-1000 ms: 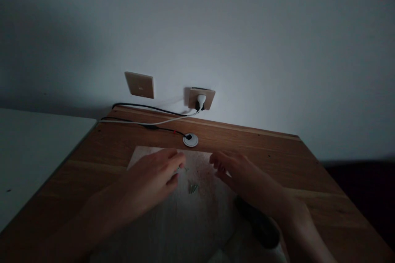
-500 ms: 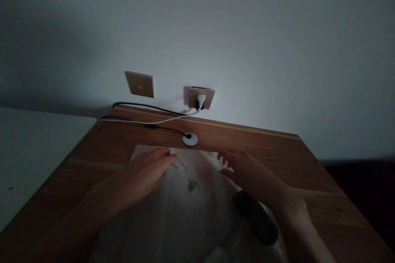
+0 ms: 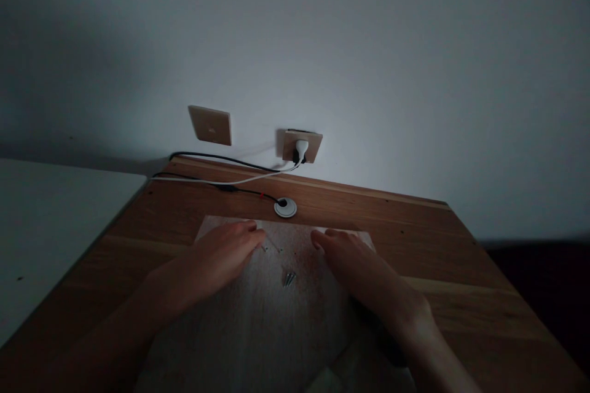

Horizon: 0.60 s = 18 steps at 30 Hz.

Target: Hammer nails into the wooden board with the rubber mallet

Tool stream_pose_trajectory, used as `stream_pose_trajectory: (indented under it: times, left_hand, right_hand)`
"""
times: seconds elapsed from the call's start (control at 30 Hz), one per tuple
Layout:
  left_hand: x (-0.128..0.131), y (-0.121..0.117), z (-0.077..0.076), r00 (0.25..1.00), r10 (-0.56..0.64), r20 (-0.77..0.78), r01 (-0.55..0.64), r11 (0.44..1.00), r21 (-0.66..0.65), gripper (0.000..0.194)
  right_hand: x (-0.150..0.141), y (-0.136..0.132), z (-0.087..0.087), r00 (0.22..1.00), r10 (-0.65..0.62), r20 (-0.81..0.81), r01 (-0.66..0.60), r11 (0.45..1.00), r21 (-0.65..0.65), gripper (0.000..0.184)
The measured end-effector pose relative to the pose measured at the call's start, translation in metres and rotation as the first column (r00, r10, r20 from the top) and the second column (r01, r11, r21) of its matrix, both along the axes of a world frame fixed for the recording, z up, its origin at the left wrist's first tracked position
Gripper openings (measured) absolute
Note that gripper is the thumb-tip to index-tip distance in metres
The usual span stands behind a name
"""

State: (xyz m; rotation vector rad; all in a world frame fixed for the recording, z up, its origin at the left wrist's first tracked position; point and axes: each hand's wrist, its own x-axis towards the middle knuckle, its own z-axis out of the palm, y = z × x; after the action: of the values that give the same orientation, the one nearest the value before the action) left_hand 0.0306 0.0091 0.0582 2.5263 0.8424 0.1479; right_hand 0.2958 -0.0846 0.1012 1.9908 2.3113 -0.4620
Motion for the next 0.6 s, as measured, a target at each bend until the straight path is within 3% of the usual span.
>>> stream_pose_trajectory:
  times: [0.13, 0.33, 0.6]
  left_hand:
    - [-0.001, 0.002, -0.002, 1.000, -0.021, 0.012, 0.021, 1.000, 0.020, 0.025]
    - [-0.001, 0.001, 0.003, 0.998, -0.058, 0.004, 0.058, 0.998, 0.030, 0.026]
    - [0.004, 0.003, 0.011, 0.988, -0.103, -0.116, 0.126, 0.969, 0.211, 0.023]
  right_hand:
    - [-0.001, -0.002, -0.004, 1.000, 0.030, 0.002, -0.030, 0.999, 0.015, 0.038]
    - [0.000, -0.002, -0.009, 0.997, -0.024, 0.080, 0.022, 0.999, 0.029, 0.038]
    - [-0.005, -0.005, -0.003, 0.997, -0.025, 0.076, 0.024, 1.000, 0.014, 0.039]
